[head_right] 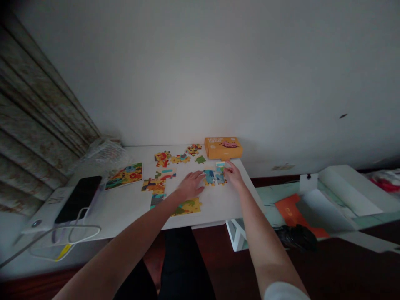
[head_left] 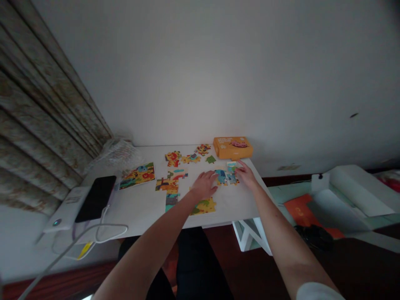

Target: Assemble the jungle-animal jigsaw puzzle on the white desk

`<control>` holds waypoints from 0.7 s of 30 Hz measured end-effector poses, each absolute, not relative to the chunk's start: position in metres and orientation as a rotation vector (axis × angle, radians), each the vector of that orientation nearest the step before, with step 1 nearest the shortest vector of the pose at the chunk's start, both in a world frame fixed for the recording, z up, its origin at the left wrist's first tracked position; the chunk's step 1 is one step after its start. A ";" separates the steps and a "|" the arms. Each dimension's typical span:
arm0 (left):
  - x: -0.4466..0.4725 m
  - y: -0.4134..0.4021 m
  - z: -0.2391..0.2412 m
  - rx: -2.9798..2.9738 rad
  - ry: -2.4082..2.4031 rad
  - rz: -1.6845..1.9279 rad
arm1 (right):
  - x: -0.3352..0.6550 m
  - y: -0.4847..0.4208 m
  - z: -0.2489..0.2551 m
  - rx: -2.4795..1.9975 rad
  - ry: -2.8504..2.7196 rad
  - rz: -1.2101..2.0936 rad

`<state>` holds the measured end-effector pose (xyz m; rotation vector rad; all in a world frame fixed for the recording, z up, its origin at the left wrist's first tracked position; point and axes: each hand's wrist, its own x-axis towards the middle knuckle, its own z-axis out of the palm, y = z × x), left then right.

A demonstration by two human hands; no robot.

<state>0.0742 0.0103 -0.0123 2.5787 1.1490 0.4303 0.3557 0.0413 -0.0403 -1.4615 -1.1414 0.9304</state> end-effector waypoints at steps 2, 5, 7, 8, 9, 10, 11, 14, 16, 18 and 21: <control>0.097 0.015 -0.014 2.585 1.129 0.349 | 0.359 0.044 -0.043 -1.454 -1.162 0.943; 0.111 0.021 -0.017 2.580 1.142 0.333 | 0.361 0.047 -0.047 -1.445 -1.210 0.966; 0.112 0.022 -0.020 2.578 1.167 0.388 | 0.361 0.049 -0.048 -1.477 -1.246 0.993; 0.111 0.022 -0.021 2.578 1.175 0.417 | 0.361 0.051 -0.048 -1.505 -1.265 1.004; 0.110 0.022 -0.021 2.578 1.182 0.440 | 0.361 0.052 -0.048 -1.538 -1.288 1.011; 0.110 0.021 -0.021 2.579 1.186 0.456 | 0.362 0.054 -0.047 -1.569 -1.314 1.015; 0.109 0.020 -0.021 2.578 1.191 0.468 | 0.362 0.055 -0.046 -1.591 -1.343 1.020; 0.109 0.018 -0.020 2.577 1.201 0.493 | 0.366 0.058 -0.042 -1.584 -1.413 1.068; 0.110 0.018 -0.020 2.581 1.210 0.497 | 0.369 0.059 -0.038 -1.544 -1.441 1.125; 0.110 0.019 -0.021 2.584 1.227 0.489 | 0.372 0.060 -0.036 -1.524 -1.462 1.169; 0.111 0.020 -0.023 2.594 1.240 0.458 | 0.372 0.062 -0.034 -1.545 -1.508 1.179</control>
